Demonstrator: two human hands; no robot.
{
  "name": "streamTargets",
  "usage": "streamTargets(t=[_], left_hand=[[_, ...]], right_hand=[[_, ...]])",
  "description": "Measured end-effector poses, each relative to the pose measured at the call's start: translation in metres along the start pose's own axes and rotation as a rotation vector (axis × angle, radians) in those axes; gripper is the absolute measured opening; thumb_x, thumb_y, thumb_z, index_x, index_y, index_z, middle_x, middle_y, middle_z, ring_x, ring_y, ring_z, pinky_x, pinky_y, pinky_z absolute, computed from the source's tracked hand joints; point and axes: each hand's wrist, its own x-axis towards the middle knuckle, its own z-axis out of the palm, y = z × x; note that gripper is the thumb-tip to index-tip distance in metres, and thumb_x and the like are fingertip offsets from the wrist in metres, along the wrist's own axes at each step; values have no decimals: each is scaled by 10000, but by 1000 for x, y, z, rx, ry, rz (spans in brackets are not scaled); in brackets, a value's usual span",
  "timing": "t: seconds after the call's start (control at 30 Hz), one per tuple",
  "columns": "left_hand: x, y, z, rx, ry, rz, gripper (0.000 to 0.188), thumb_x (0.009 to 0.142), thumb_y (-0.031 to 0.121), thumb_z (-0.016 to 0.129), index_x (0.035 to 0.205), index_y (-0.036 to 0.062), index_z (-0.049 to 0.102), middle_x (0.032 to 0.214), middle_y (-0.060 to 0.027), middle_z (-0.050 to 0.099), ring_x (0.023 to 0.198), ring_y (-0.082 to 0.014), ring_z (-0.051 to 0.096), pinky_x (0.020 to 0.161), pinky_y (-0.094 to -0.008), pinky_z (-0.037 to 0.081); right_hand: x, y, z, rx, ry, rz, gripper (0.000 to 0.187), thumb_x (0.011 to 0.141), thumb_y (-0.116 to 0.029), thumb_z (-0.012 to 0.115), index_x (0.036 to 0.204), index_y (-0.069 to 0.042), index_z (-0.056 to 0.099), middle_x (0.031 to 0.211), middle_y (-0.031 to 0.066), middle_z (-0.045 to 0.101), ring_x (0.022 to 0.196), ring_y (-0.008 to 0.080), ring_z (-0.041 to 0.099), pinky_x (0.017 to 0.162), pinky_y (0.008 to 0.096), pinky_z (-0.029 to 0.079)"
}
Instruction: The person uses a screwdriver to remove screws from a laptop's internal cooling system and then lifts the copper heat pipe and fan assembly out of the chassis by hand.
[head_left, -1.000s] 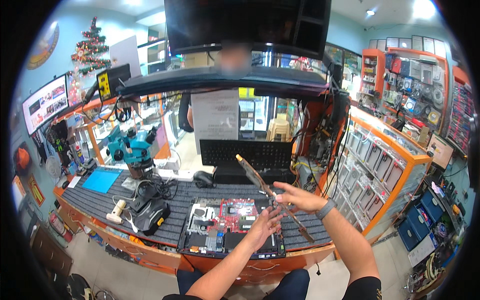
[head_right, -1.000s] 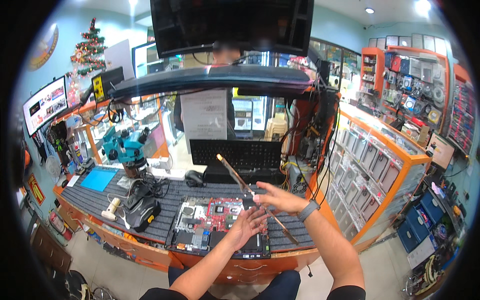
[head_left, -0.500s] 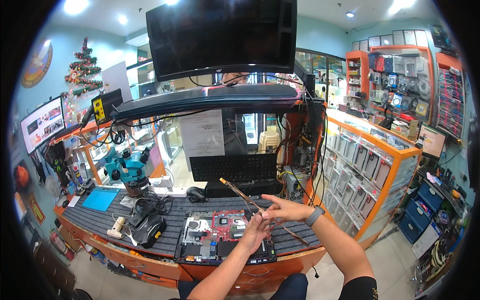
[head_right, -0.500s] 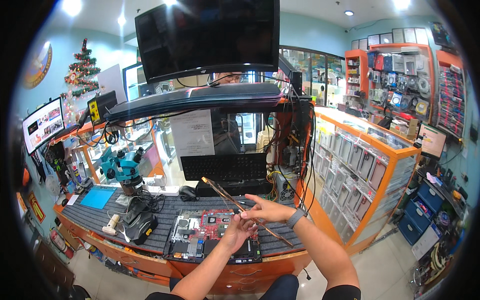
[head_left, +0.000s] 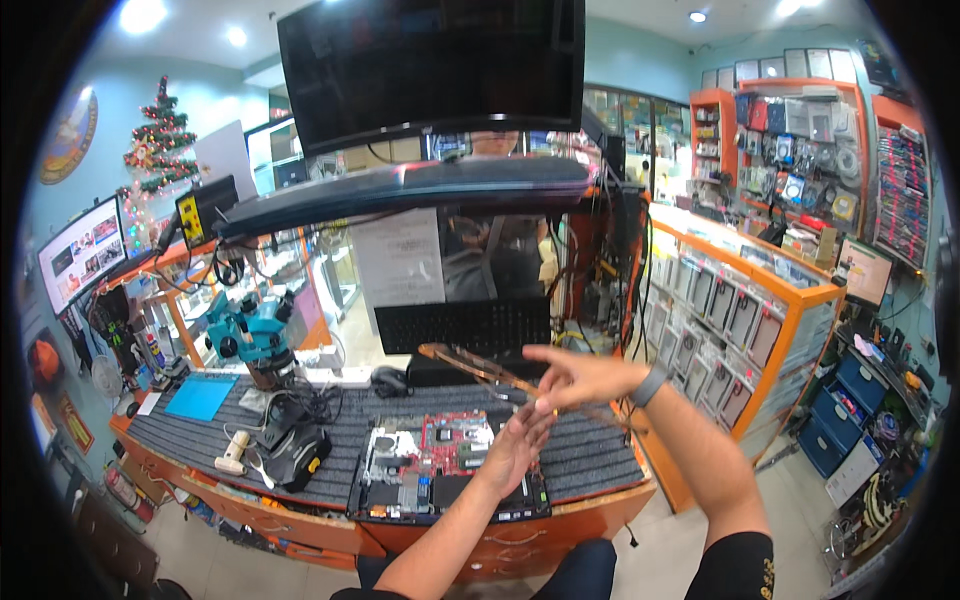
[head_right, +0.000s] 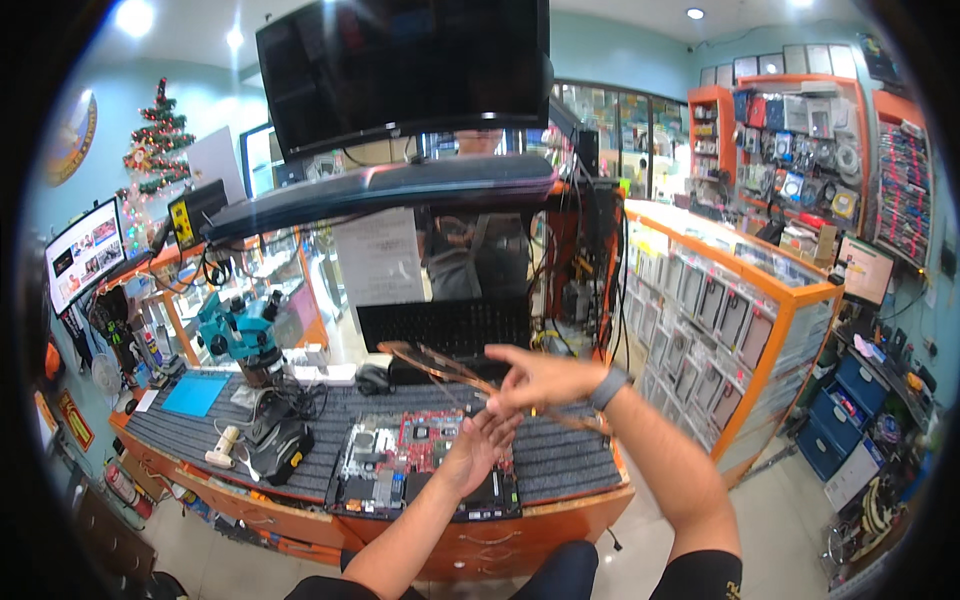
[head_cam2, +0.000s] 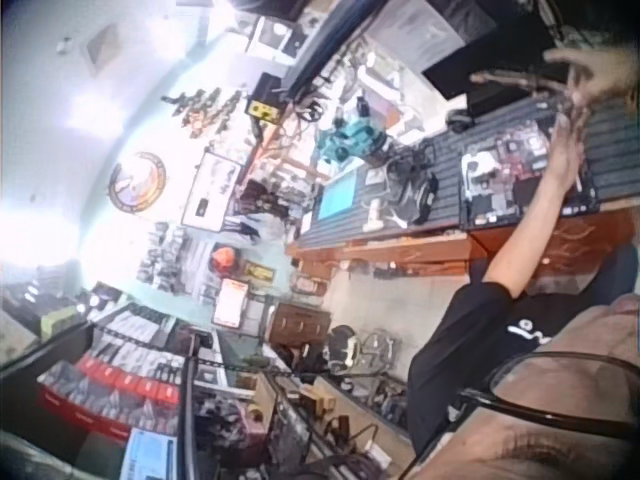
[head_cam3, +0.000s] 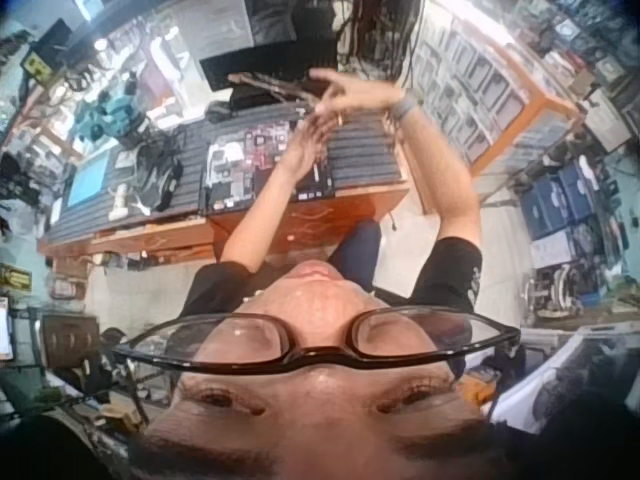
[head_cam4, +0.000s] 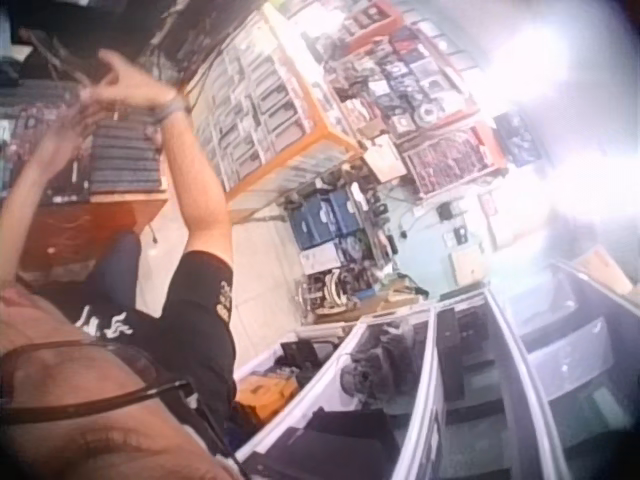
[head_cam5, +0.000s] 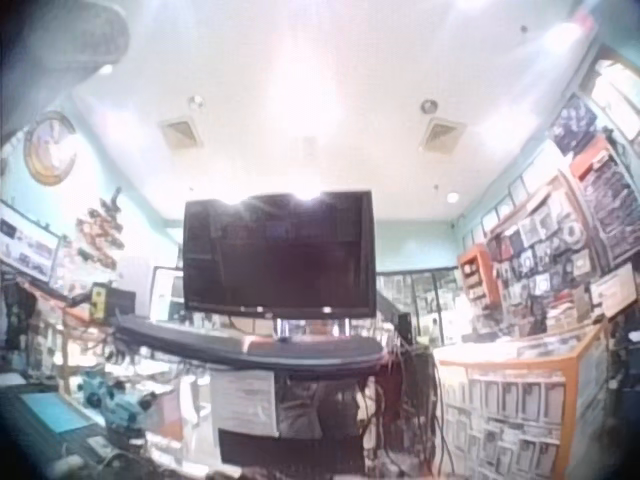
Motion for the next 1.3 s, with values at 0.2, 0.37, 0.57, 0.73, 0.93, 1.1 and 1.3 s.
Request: streamTargets(t=[0.2,0.37,0.57,0.73,0.93,1.1,1.3], left_hand=[[-11,9,13,70,-8,45,1196,841,848,650,1680,103,235,1688,-133,333,1582,-304,314,1301,-491,233],[-25,9,17,-43,84,66,1116,869,806,674,1639,98,284,1603,-98,396,1521,-292,377,1265,-503,293],[-32,2,16,-55,297,7,894,964,749,610,1557,113,401,1500,-88,458,1399,-257,470,1227,-493,340],[-26,2,4,-139,324,-41,820,969,700,655,1504,123,424,1471,-58,474,1378,-198,453,1193,-470,317],[-10,4,-3,-145,492,44,785,941,754,633,1368,101,541,1405,-124,543,1320,-301,560,1193,-521,385],[13,9,-15,-200,598,111,765,892,695,751,1240,44,551,1329,-212,581,1282,-372,608,1206,-535,393],[33,13,-25,-192,618,127,1064,831,722,799,1391,-75,370,1359,-249,529,1353,-386,532,1252,-531,340]], right_hand=[[3,-32,-12,-147,-20,3,1184,865,-575,834,1702,-65,169,1305,196,620,1202,262,630,987,353,546],[26,-1,19,75,-113,27,1084,917,-432,828,1709,-82,176,1294,176,630,1202,241,630,1031,368,531],[44,31,40,179,-150,81,1050,931,-394,830,1699,-53,200,1250,145,654,1149,212,658,982,342,547],[56,45,47,83,-174,72,1088,906,-478,835,1684,-31,220,1156,172,731,1011,216,705,877,333,565],[63,39,44,-140,24,-19,1145,851,-569,853,1661,-13,266,1219,232,705,1079,268,708,914,364,567],[6,30,16,-258,691,-276,738,931,-536,795,1389,12,609,1219,195,709,1122,265,695,957,366,554],[-69,89,83,60,1233,-128,219,1009,-212,755,1003,5,728,845,-13,679,710,54,561,642,243,464]])
